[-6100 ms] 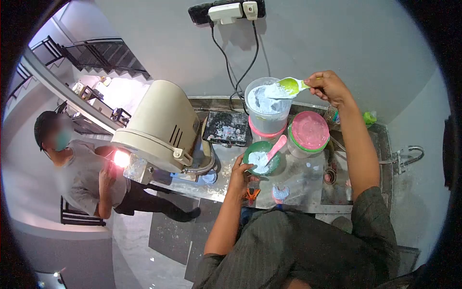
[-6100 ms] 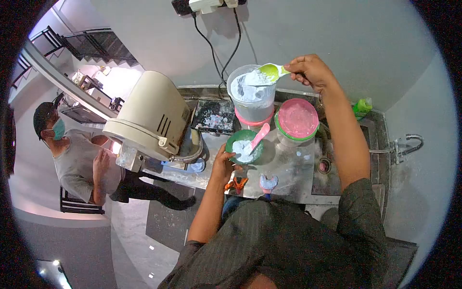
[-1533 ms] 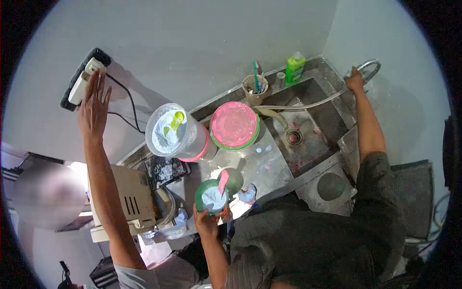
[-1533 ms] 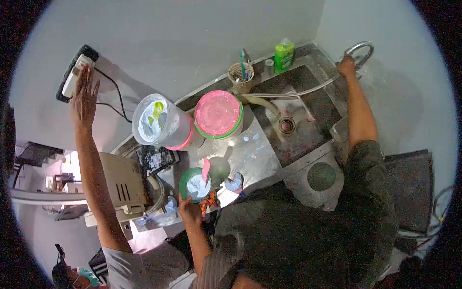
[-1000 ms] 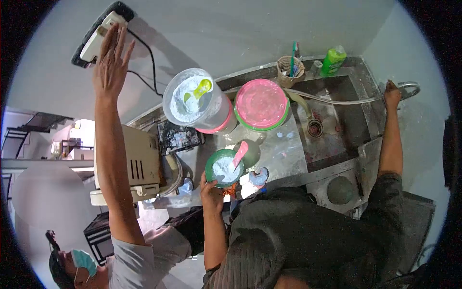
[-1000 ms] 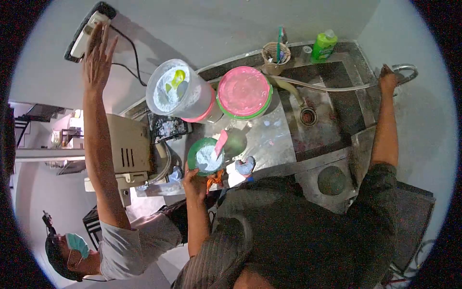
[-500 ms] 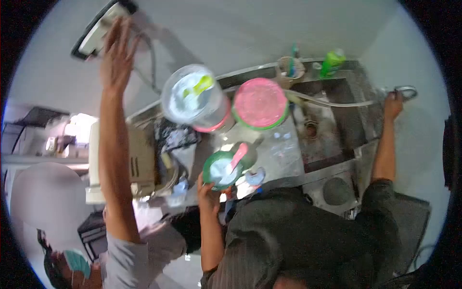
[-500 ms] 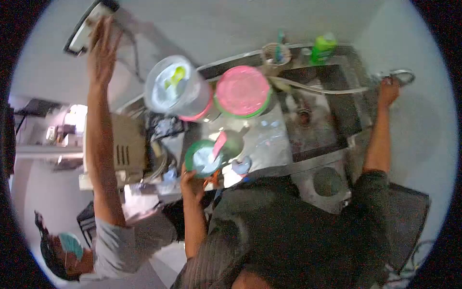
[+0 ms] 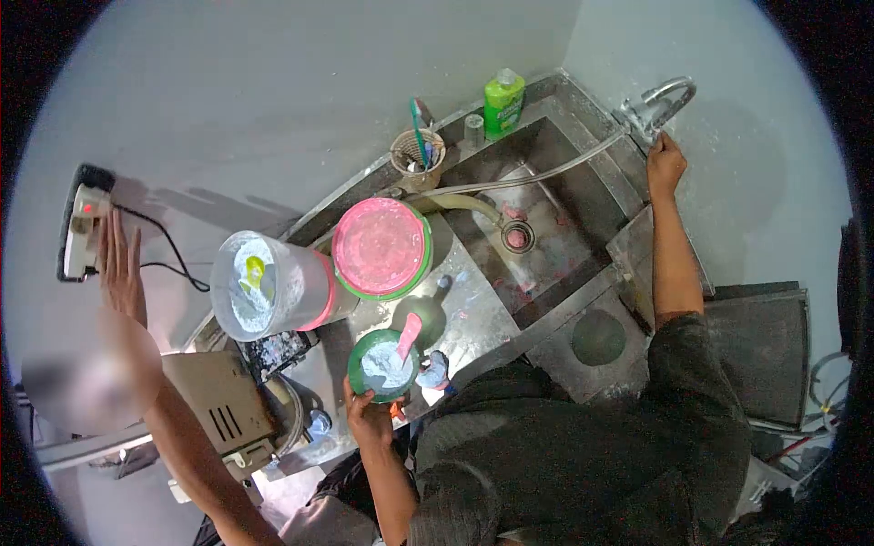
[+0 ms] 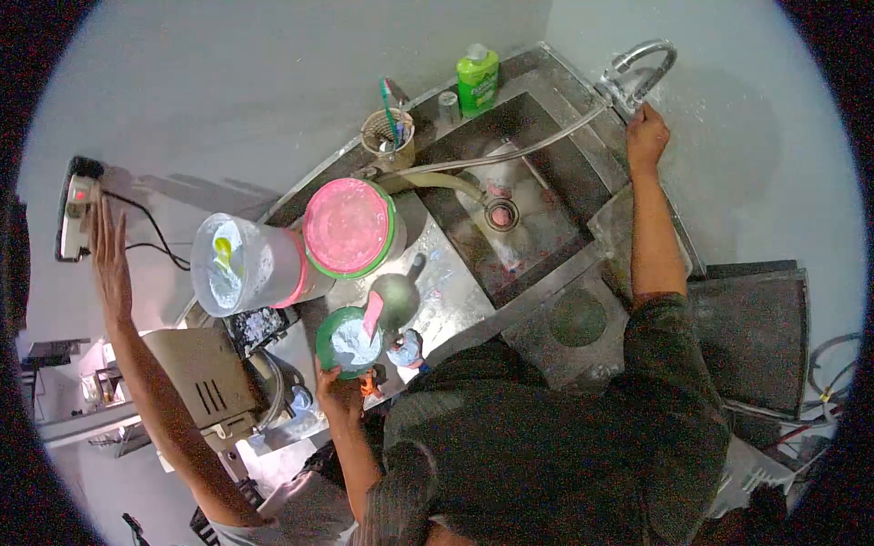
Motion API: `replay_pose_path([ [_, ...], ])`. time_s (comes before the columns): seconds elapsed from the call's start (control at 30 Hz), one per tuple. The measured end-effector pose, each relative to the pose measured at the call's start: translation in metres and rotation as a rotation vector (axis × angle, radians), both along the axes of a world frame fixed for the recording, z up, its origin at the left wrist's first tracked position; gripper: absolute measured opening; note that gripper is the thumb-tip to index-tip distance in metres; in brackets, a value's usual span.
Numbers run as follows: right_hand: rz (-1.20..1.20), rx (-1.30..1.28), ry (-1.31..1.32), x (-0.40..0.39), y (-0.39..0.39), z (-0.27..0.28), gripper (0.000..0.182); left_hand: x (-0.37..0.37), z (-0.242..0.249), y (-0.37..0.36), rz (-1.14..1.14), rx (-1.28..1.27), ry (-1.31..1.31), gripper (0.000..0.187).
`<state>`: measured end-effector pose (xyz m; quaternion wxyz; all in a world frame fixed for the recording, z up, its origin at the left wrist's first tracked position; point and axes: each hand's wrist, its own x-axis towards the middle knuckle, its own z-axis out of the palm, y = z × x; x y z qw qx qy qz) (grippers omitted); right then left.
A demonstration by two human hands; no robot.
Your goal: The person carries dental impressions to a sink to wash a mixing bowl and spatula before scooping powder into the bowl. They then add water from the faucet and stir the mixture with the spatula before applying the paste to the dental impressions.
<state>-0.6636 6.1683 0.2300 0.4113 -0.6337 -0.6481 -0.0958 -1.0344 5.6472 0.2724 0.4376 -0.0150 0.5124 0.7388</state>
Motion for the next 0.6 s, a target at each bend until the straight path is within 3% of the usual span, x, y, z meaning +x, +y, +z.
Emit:
replay_pose_path([
  [0.07,-0.026,-0.076,-0.014,0.0,-0.005,-0.001,0.023,0.001,-0.027,-0.006,-0.024,-0.024,-0.045,0.061],
  [0.13,0.051,0.068,-0.086,0.005,-0.002,-0.011,0.023,0.0,-0.037,0.001,-0.06,-0.024,-0.053,0.06],
  [0.47,0.116,-0.029,-0.135,0.02,0.0,-0.022,0.026,0.016,-0.035,0.073,-0.283,-0.017,-0.038,0.067],
  [0.6,0.134,0.037,-0.113,0.017,-0.005,-0.021,0.027,0.037,-0.025,0.115,-0.327,-0.141,-0.02,0.068],
])
